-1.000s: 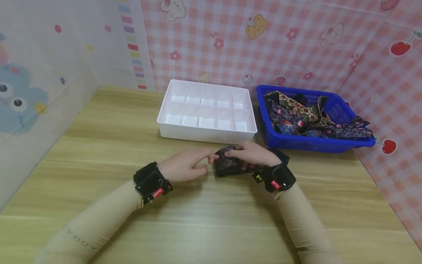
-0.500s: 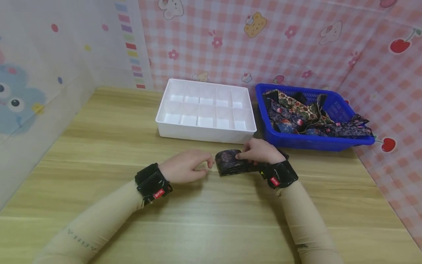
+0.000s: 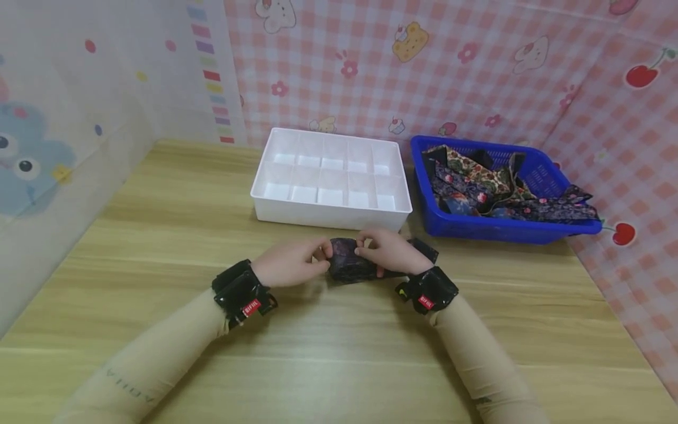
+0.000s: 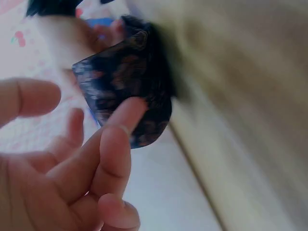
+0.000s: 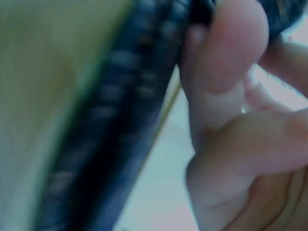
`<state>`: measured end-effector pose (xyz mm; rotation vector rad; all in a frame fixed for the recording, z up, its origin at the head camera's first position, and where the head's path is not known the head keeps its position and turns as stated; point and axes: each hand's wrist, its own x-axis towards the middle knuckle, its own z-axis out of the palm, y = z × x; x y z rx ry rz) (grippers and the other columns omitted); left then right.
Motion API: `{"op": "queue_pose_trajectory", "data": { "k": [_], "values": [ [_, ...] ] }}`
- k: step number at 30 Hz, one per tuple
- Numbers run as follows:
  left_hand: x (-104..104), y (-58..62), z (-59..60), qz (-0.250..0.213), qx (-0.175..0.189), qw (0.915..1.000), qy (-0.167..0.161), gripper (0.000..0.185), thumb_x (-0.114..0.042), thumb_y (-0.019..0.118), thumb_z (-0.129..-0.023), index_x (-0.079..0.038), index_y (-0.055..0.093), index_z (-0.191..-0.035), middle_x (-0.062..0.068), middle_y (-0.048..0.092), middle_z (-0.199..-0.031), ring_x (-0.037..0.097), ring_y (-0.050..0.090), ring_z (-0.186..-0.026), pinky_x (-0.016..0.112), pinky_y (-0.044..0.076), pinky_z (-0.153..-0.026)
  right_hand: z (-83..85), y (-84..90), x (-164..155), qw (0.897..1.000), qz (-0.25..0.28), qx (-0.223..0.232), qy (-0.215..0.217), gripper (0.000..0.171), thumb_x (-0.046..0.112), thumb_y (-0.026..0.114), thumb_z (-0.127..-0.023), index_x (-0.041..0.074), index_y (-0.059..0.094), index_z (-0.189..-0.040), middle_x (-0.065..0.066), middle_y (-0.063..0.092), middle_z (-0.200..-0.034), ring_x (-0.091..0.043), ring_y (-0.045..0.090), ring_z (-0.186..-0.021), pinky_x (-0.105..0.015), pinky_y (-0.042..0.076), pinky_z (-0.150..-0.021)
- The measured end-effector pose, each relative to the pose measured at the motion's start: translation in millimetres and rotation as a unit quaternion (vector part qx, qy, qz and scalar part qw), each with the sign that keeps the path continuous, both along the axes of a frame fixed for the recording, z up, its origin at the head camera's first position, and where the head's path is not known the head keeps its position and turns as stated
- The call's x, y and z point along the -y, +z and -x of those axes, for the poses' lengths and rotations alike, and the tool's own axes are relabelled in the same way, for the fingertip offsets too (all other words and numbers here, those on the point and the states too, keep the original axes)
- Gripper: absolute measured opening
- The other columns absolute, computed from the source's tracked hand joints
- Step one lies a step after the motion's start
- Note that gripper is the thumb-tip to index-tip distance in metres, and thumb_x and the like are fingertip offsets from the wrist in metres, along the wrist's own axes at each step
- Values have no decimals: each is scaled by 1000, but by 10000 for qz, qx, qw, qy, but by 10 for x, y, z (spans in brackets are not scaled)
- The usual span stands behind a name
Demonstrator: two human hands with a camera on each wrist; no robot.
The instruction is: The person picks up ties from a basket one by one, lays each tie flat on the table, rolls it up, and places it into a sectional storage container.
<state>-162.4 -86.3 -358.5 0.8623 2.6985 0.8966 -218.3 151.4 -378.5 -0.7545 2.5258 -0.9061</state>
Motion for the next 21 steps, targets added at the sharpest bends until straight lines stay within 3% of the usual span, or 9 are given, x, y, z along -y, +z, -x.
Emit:
{"op": "queue_pose_trajectory", "data": {
  "k": [2, 5, 10, 15, 21],
  "values": [
    [30, 55, 1, -128, -160, 9996, 178, 16, -23, 58, -91, -14, 58, -105, 1, 67, -97, 12, 59, -77, 30, 49, -67, -2, -30, 47, 9996, 255, -21, -118, 15, 22, 54, -100, 8, 60, -97, -5, 60, -64, -21, 59, -44, -33, 49, -46],
    [55, 101, 10, -290, -426, 9983, 256, 16, -23, 59, -91, -15, 58, -105, -1, 65, -96, 13, 60, -83, 32, 50, -72, -16, -18, 97, 9980, 457, 31, -428, 35, 35, 46, -102, 7, 62, -86, -4, 58, -63, -19, 57, -48, -32, 46, -48],
    [11, 75, 37, -495, -667, 9965, -135, 14, -18, 62, -90, -14, 57, -103, -1, 65, -102, 16, 61, -101, 35, 49, -88, -64, 57, 98, 9968, 322, 154, -715, 60, 63, 40, -95, 9, 58, -74, -1, 48, -57, -18, 47, -51, -29, 36, -50],
    [-33, 32, 32, -586, -727, 9939, -589, 15, -12, 64, -90, -9, 57, -103, 3, 61, -107, 17, 59, -106, 34, 46, -94, -92, 84, 94, 9966, 113, 453, -674, 60, 67, 50, -88, 7, 59, -82, -6, 63, -73, -19, 62, -60, -32, 49, -47],
    [-41, -13, 18, -439, -675, 9943, -700, 15, -13, 64, -88, -10, 59, -101, 3, 63, -108, 17, 59, -106, 34, 46, -94, -112, 100, 111, 9946, 247, 616, -798, 52, 57, 59, -88, 6, 52, -85, -11, 62, -84, -25, 65, -61, -39, 54, -48]
  ]
}}
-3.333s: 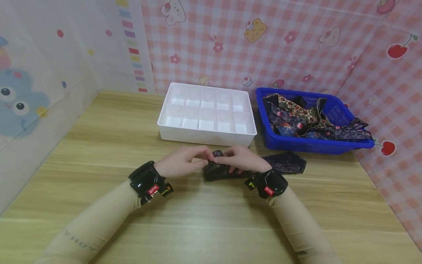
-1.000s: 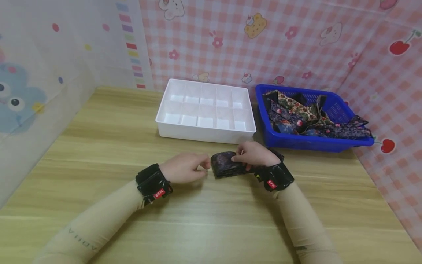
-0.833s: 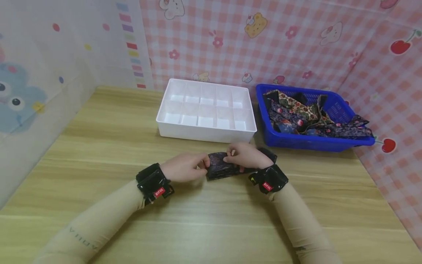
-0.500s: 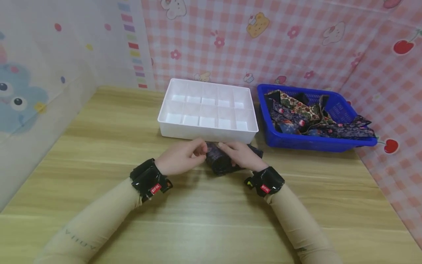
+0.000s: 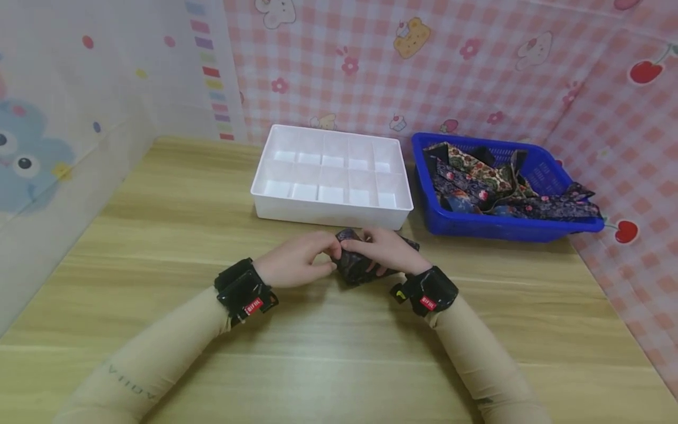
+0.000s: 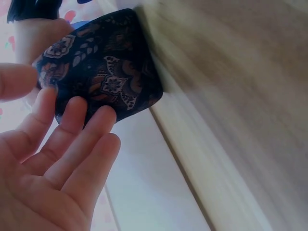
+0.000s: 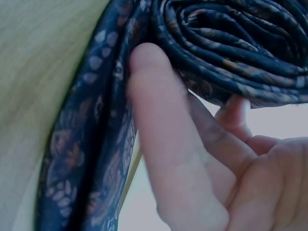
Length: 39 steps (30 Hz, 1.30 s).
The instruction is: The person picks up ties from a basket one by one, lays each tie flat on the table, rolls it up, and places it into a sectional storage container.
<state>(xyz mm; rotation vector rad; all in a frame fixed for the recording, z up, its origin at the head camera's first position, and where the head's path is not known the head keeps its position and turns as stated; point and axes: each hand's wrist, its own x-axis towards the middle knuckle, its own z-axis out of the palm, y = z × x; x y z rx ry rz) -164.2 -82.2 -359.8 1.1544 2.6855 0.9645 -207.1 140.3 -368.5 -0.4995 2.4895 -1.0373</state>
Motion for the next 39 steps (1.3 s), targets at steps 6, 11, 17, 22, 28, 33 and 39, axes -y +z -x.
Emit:
{"op": "queue_pose_trajectory", "data": {
  "k": [6, 11, 17, 22, 28, 33, 39],
  "values": [
    [3, -33, -4, 69, -43, 9999, -104, 14, -13, 63, -88, -10, 59, -100, 4, 64, -109, 19, 59, -106, 36, 47, -92, 2, -16, 9, 9998, -87, -167, -82, 52, 59, 60, -86, 7, 53, -87, -10, 61, -91, -25, 62, -66, -39, 54, -47],
    [-12, -33, -6, 169, -90, 9997, -123, 15, -13, 63, -89, -9, 60, -103, 2, 63, -105, 21, 60, -99, 35, 48, -86, 35, 17, -75, 9993, -355, -73, -83, 52, 62, 60, -84, 11, 57, -78, -6, 58, -80, -22, 59, -65, -38, 53, -46],
    [-30, -7, 0, 364, -122, 9991, -178, 22, -16, 62, -91, -11, 62, -112, 2, 62, -117, 18, 57, -110, 36, 45, -95, 132, 93, -290, 9954, -892, -341, -73, 47, 57, 64, -84, 13, 58, -67, 2, 49, -61, -15, 48, -50, -33, 46, -43],
    [-89, -27, -8, 697, -499, 9959, -303, 41, -19, 61, -92, -12, 58, -132, 6, 52, -140, 20, 48, -127, 37, 38, -105, 203, 80, -389, 9878, -1188, -1004, 84, 37, 45, 67, -87, 8, 69, -91, -2, 67, -85, -18, 62, -75, -36, 51, -68],
    [-314, -56, -15, 1968, -1171, 9718, -555, 53, -32, 59, -93, -9, 51, -141, 9, 47, -145, 26, 41, -134, 41, 34, -108, 176, 19, -371, 9846, -1122, -1324, 216, 26, 32, 70, -87, 9, 66, -97, -3, 67, -89, -21, 62, -84, -39, 49, -76],
    [-437, -56, 8, 2227, -1115, 9673, -483, 44, -28, 63, -90, -13, 59, -131, 4, 56, -135, 24, 50, -125, 43, 42, -101, 32, 3, -323, 9703, -998, -2180, 326, 16, 19, 73, -84, 9, 66, -95, -2, 63, -85, -21, 59, -79, -39, 48, -71],
    [-337, -83, 83, 1740, -797, 9786, -752, 45, -23, 64, -88, -9, 59, -131, 7, 55, -136, 25, 49, -126, 39, 38, -105, -115, -110, -267, 9535, -739, -2918, 139, 9, 10, 72, -85, 8, 68, -93, -4, 66, -91, -21, 61, -82, -39, 50, -72]
  ]
}}
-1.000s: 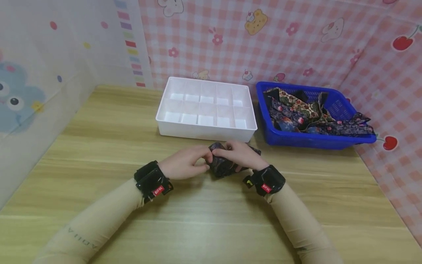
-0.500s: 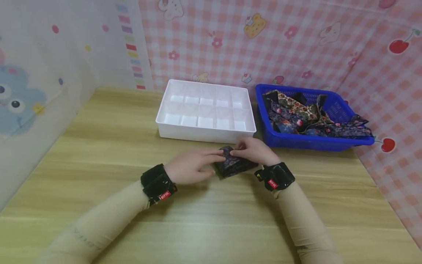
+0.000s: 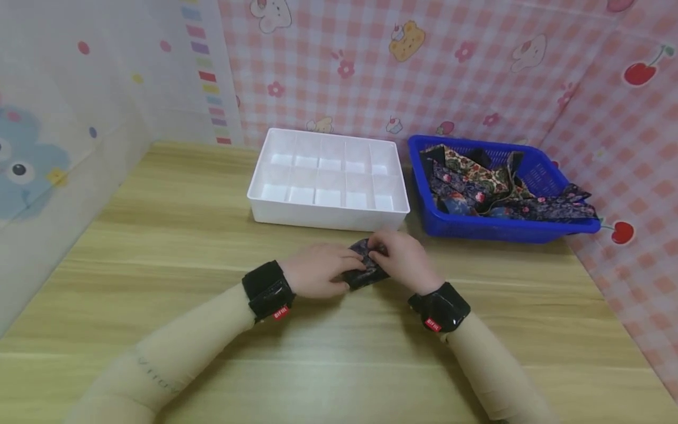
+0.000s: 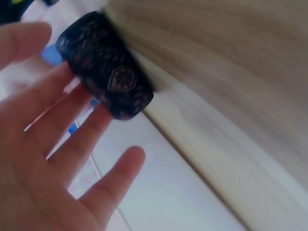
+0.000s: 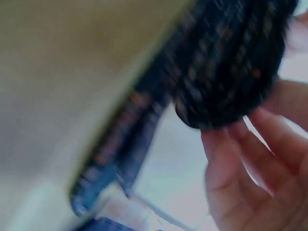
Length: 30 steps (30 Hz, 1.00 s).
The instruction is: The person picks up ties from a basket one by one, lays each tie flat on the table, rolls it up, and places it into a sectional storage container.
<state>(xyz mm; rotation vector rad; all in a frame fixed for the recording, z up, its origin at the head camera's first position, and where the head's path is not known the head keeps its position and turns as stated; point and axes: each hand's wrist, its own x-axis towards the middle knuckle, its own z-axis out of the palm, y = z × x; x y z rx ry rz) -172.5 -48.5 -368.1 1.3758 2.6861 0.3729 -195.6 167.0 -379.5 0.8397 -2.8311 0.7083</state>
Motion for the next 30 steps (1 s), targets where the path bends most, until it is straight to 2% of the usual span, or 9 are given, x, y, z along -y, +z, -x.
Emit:
{"op": "queue_pose_trajectory", "data": {
  "k": [2, 6, 9, 15, 21, 23, 25, 28, 30],
  "values": [
    [102, -4, 0, -253, 148, 9995, 90, 38, -22, 64, -88, -8, 63, -124, 8, 58, -129, 24, 54, -118, 37, 42, -101, -29, -42, 30, 9998, 119, -128, -48, 9, 10, 72, -85, 8, 68, -93, -4, 66, -91, -21, 61, -81, -39, 49, -71],
    [303, -37, -35, -531, 202, 9969, 539, 6, -21, 65, -87, -15, 65, -87, -4, 62, -91, 13, 58, -82, 30, 49, -75, -45, -99, 87, 9995, 296, -90, -78, 9, 13, 72, -86, 11, 67, -93, -2, 67, -91, -19, 61, -81, -39, 49, -71],
    [378, -76, -74, -374, 158, 9972, 635, 14, -23, 67, -86, -20, 61, -74, -11, 57, -75, 9, 53, -69, 29, 46, -65, -51, -114, 116, 9988, 431, 223, -29, 6, 16, 72, -86, 14, 67, -90, 2, 67, -89, -15, 60, -79, -36, 48, -71],
    [415, -34, -142, -304, 97, 9983, 494, 6, -24, 68, -85, -19, 67, -82, -9, 62, -81, 11, 56, -76, 32, 48, -70, -85, -93, 160, 9887, 940, 1165, 126, 9, 21, 70, -88, 12, 71, -91, 1, 68, -88, -11, 59, -68, -29, 50, -63],
    [344, 86, -117, -802, -53, 9949, 606, 12, -24, 70, -85, -17, 65, -94, -7, 64, -91, 12, 58, -78, 30, 48, -69, -60, -21, 93, 9502, 1679, 2625, -44, 40, 40, 62, -93, 3, 71, -105, -11, 68, -95, -21, 64, -58, -36, 55, -51],
    [274, 98, -88, -888, -132, 9938, 662, 15, -25, 70, -86, -16, 64, -96, -7, 63, -93, 12, 58, -78, 29, 47, -69, -49, 26, 55, 9529, 1437, 2670, -67, 47, 48, 61, -92, 4, 71, -105, -9, 69, -93, -21, 63, -59, -35, 55, -52],
    [179, 95, -57, -921, -170, 9929, 733, 16, -28, 69, -87, -17, 64, -99, -7, 62, -94, 12, 58, -78, 27, 46, -67, -35, 76, 1, 9640, 985, 2468, -72, 50, 54, 61, -89, 6, 73, -98, -6, 68, -87, -18, 62, -63, -32, 53, -56],
    [31, 74, -2, -918, -121, 9928, 759, 19, -29, 65, -90, -17, 66, -106, -6, 60, -98, 11, 57, -79, 25, 46, -66, 4, 134, -100, 9757, 367, 2155, -175, 47, 58, 65, -83, 11, 72, -83, 0, 65, -76, -15, 56, -65, -30, 46, -58],
    [-61, 46, 35, -882, -19, 9933, 751, 25, -29, 63, -92, -17, 66, -113, -4, 60, -104, 10, 56, -80, 26, 46, -67, 52, 144, -189, 9774, 97, 2100, -241, 43, 56, 68, -80, 13, 69, -76, 3, 60, -69, -14, 52, -64, -29, 41, -58]
  ]
}}
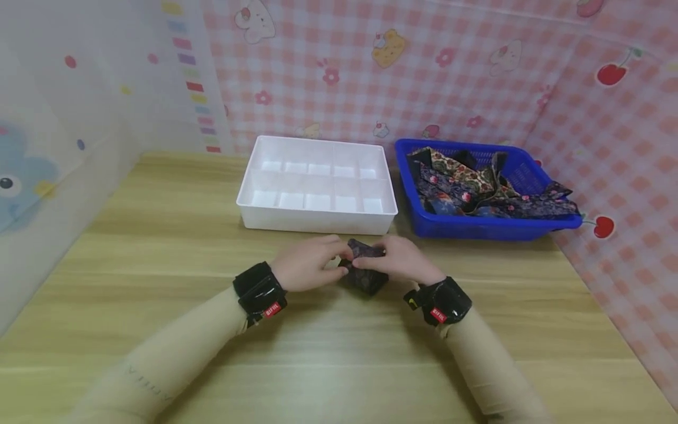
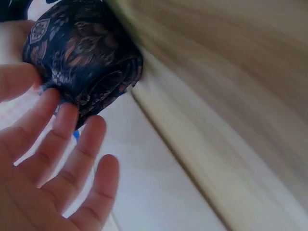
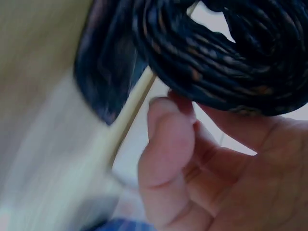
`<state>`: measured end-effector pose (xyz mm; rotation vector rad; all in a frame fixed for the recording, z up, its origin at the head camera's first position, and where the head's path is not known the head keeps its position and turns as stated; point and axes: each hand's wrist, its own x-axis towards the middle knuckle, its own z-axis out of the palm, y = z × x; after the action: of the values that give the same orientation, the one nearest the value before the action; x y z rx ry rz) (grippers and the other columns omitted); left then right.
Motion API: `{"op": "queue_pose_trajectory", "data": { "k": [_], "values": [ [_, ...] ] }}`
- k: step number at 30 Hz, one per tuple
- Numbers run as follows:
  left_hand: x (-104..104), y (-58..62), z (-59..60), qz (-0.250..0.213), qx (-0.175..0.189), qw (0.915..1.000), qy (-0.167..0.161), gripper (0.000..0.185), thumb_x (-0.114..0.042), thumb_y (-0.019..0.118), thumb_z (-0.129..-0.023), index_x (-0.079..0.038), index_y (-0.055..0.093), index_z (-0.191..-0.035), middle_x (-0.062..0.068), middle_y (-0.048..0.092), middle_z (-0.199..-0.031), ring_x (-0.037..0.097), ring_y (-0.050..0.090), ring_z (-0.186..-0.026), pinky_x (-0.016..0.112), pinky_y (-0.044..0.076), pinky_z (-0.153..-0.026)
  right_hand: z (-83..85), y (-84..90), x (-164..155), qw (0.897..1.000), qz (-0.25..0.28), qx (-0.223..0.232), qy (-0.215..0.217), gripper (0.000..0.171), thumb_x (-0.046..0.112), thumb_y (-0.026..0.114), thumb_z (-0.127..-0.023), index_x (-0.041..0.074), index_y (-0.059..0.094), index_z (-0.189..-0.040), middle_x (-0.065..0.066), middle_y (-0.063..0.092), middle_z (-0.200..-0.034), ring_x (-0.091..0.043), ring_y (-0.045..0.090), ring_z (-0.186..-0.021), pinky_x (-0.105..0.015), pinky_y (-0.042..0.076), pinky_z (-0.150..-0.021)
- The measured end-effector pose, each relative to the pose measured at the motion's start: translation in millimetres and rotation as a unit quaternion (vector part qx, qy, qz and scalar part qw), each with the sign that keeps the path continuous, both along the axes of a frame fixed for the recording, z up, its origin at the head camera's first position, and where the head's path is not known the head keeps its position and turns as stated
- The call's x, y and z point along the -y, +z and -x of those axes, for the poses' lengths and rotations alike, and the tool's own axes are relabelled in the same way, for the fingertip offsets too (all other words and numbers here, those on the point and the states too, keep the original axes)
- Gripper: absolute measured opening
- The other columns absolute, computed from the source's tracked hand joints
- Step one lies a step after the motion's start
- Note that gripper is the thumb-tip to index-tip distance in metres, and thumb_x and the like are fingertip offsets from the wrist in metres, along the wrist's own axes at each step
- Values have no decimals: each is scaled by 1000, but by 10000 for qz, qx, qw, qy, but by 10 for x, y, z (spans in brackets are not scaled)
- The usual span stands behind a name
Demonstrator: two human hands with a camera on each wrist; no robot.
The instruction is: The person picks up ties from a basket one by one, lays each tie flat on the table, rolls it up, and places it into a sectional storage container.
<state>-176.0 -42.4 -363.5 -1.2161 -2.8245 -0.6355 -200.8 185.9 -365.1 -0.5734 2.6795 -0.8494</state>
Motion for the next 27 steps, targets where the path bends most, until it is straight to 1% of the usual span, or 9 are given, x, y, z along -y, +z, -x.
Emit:
{"op": "queue_pose_trajectory", "data": {
  "k": [4, 10, 14, 17, 18, 20, 22, 25, 27],
  "values": [
    [-143, -79, 61, 167, 190, 9997, 72, 37, -31, 62, -93, -18, 61, -127, 0, 59, -115, 10, 56, -86, 28, 48, -72, 138, -51, -200, 9994, -121, 331, -35, 37, 49, 70, -80, 13, 66, -74, 6, 51, -63, -12, 45, -59, -27, 35, -54],
    [-317, -161, 94, 212, 967, 9910, 901, 58, -52, 55, -93, -9, 52, -131, 1, 65, -92, 13, 59, -75, 30, 49, -63, 259, -139, -385, 9936, 83, 1108, -216, 35, 44, 72, -81, 11, 64, -73, 2, 54, -63, -12, 46, -51, -26, 38, -47],
    [-388, -151, 94, -20, 1253, 9857, 1122, 71, -60, 51, -91, -7, 46, -138, 10, 69, -101, 21, 64, -80, 34, 51, -67, 278, -162, -377, 9877, 674, 1384, -264, 28, 33, 71, -83, 6, 67, -80, 0, 60, -69, -13, 53, -58, -27, 45, -51],
    [-376, -178, 122, -627, 1911, 9730, 1135, 75, -57, 56, -91, -11, 35, -147, 18, 67, -108, 25, 67, -76, 37, 54, -63, 285, -180, -325, 9766, 1400, 1600, -327, 25, 26, 68, -86, 1, 67, -91, -4, 63, -78, -15, 59, -65, -32, 54, -57],
    [-357, -194, 139, -926, 2281, 9621, 1174, 78, -54, 59, -91, -13, 29, -150, 20, 65, -111, 25, 67, -73, 37, 55, -61, 282, -183, -302, 9713, 1660, 1666, -359, 26, 24, 68, -87, 0, 66, -96, -5, 65, -82, -16, 61, -68, -35, 56, -60],
    [-303, -214, 177, -1625, 3170, 9264, 1216, 85, -47, 64, -90, -14, 16, -154, 26, 56, -124, 26, 67, -69, 37, 56, -60, 265, -175, -253, 9607, 2179, 1674, -394, 29, 20, 66, -88, -3, 65, -105, -9, 66, -90, -19, 64, -74, -40, 57, -65],
    [-231, -223, 217, -2392, 4065, 8734, 1208, 91, -38, 67, -90, -15, 7, -155, 31, 43, -135, 30, 68, -72, 39, 58, -64, 233, -155, -198, 9524, 2606, 1499, -508, 33, 18, 67, -87, -3, 63, -112, -11, 66, -96, -20, 64, -79, -39, 57, -68],
    [-112, -197, 247, -3250, 4976, 7969, 1080, 91, -29, 66, -91, -14, 3, -155, 34, 28, -144, 40, 65, -90, 44, 56, -78, 164, -116, -121, 9447, 3046, 1045, -616, 41, 14, 69, -85, -3, 60, -121, -14, 65, -105, -20, 63, -86, -34, 55, -72],
    [-46, -174, 248, -3733, 5266, 7586, 888, 87, -24, 64, -92, -12, 4, -155, 32, 27, -145, 46, 58, -107, 47, 51, -88, 113, -101, -72, 9410, 3227, 788, -650, 44, 12, 70, -84, -2, 58, -124, -15, 64, -111, -20, 63, -90, -31, 54, -74]
  ]
}}
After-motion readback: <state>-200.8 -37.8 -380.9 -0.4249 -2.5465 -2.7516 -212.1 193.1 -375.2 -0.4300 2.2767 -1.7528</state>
